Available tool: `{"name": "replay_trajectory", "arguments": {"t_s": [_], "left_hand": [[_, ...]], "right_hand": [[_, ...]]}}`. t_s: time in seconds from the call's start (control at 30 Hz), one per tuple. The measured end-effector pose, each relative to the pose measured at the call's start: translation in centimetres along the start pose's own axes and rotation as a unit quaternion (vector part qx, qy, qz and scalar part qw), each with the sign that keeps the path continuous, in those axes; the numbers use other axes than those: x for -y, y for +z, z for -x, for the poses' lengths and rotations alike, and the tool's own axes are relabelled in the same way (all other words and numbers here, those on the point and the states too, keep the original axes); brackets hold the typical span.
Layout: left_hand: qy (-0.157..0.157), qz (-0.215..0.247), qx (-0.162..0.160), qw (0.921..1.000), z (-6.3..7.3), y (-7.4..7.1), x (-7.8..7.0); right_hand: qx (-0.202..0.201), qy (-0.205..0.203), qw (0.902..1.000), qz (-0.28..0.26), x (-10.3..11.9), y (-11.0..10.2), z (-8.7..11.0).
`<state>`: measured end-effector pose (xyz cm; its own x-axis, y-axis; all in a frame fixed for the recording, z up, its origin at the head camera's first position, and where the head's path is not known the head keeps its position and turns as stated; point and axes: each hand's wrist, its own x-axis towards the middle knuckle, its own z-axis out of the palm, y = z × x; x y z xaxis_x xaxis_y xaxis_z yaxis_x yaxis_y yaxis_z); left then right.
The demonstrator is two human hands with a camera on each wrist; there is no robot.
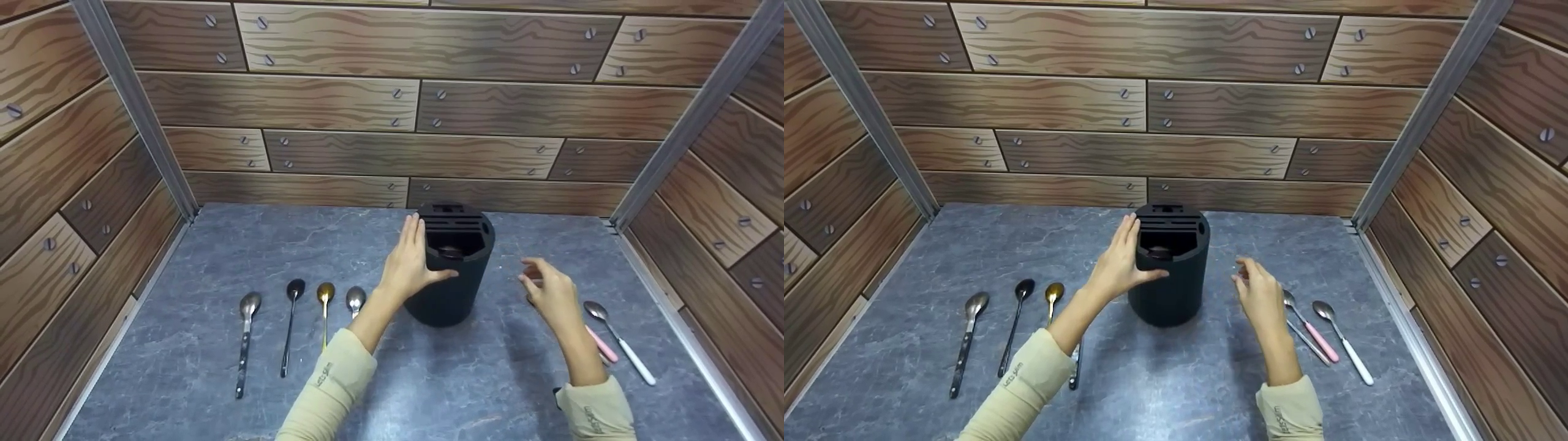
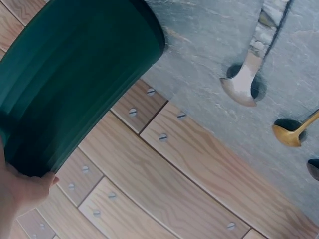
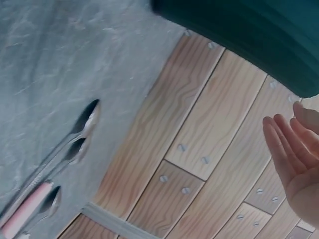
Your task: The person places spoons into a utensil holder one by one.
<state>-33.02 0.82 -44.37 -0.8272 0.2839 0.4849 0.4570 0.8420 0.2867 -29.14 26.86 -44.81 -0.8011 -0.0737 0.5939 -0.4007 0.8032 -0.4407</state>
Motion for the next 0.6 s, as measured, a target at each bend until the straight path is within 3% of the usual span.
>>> {"name": "replay_trajectory", "arguments": {"t_s": [0.23, 0.6], "left_hand": [[-0.006, -0.011, 0.028, 0.9995, -0.1, -0.6, -0.3], [0.007, -0.027, 0.019, 0.9994, 0.0, -0.4, -0.6]], "right_hand": [[0.048, 0.059, 0.9958, 0.051, -2.3, -0.1, 1.7], [0.119, 0.145, 0.9772, 0.1, -5.7, 0.0, 3.7]]}}
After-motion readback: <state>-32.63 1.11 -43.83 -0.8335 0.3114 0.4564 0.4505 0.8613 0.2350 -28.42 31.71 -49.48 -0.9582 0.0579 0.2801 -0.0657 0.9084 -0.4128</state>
